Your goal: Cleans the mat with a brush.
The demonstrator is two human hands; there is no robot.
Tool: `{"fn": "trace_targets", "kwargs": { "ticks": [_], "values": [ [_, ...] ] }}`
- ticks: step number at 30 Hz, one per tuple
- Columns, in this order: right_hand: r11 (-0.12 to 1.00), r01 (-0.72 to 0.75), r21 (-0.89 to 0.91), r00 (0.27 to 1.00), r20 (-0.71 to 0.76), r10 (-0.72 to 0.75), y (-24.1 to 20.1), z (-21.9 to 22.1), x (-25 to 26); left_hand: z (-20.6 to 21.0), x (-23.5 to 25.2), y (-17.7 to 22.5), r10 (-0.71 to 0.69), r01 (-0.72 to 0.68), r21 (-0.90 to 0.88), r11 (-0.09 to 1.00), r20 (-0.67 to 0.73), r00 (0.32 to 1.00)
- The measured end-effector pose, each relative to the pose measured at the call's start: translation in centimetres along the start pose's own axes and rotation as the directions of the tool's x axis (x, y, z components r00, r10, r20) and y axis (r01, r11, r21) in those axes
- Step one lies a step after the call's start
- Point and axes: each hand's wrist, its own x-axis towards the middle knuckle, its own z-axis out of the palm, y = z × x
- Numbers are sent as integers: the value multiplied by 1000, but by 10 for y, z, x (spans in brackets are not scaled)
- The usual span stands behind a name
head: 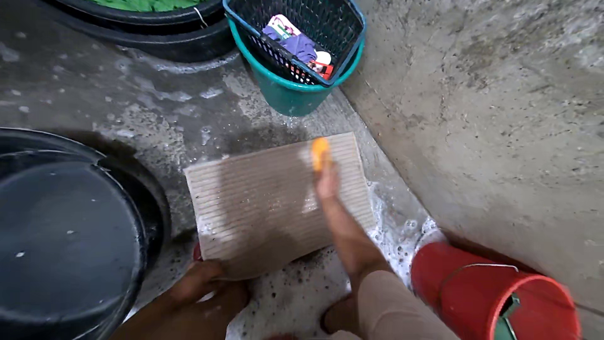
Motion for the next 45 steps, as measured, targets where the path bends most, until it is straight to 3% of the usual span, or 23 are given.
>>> {"fn": "trace_targets", "kwargs": {
  "ticks": [1, 3, 5, 6, 7, 9, 11, 12, 14, 16, 17, 19, 21, 23, 24, 27, 30, 33, 36, 38, 40, 45],
  "values": [
    [983, 178, 45, 978, 101, -182, -36, 27, -33, -4, 1, 6, -35, 35, -6, 999, 25, 999],
    [892, 451, 36, 819, 380, -430, -89, 68, -87, -3, 2, 0, -1, 0, 23, 1000, 13, 1000],
    [780, 626, 19, 652, 537, -536, -103, 89, -103, 0, 0, -6, 47, -46, 19, 999, -22, 999],
    [760, 650, -8, 633, 557, -537, -93, 84, -97, 0, -1, -6, 41, -41, 14, 999, -16, 999],
    [779, 625, -44, 669, 544, -506, -72, 70, -86, 0, -1, -5, 27, -27, 15, 1000, -6, 1000],
    [909, 401, -113, 857, 396, -329, -6, 28, -57, 0, 1, -5, 2, -2, 21, 1000, 9, 1000],
    [975, 43, -217, 984, 179, -3, 70, -13, -30, 1, 0, -6, 5, -4, 18, 1000, -3, 1000],
    [960, -133, -244, 984, 83, 157, 106, -31, -21, 1, 0, -6, 14, -14, 22, 1000, -6, 1000],
    [893, -409, -188, 907, 20, 420, 158, -68, -15, -2, 1, -5, 8, -9, 39, 999, 17, 1000],
    [838, -540, 75, 841, 32, 540, 194, -93, -25, -4, -1, 0, -41, 41, 5, 999, 11, 999],
    [771, -577, 270, 807, 41, 589, 209, -99, -36, -4, -1, 2, -67, 68, -24, 997, 17, 998],
    [532, -562, 634, 732, 82, 676, 227, -100, -70, -20, 5, 5, -24, 30, -47, 998, 120, 993],
    [251, -491, 834, 690, 196, 697, 225, -89, -114, -58, 9, 33, -96, 115, -73, 991, 233, 968],
    [-54, -473, 879, 683, 404, 609, 211, -76, -156, -106, 8, 83, -144, 163, -101, 981, 170, 975],
    [-178, -505, 845, 664, 512, 544, 199, -70, -177, -130, 10, 109, -92, 97, -39, 995, 121, 988],
    [-349, -564, 748, 630, 663, 404, 145, -57, -214, -193, 8, 206, 143, -155, 241, 958, 68, 987],
    [-454, -482, 750, 698, 641, 320, 88, -75, -212, -214, -12, 296, 372, -367, 396, 841, 69, 926],
    [-439, -368, 820, 753, 540, 377, 64, -109, -185, -200, -41, 352, 551, -518, 431, 739, 54, 832],
    [-246, -280, 928, 768, 370, 523, 55, -134, -161, -179, -58, 376, 583, -543, 438, 717, 50, 811],
    [-48, -259, 965, 812, 244, 530, 51, -154, -148, -166, -61, 375, 531, -501, 422, 756, 53, 846],
    [109, -176, 978, 888, 110, 446, 37, -189, -141, -156, -62, 367, 431, -415, 369, 832, 41, 901],
    [280, -23, 960, 983, -29, 181, -3, -246, -148, -152, -56, 349, 56, -78, 334, 939, 73, 996]
  ]
}}
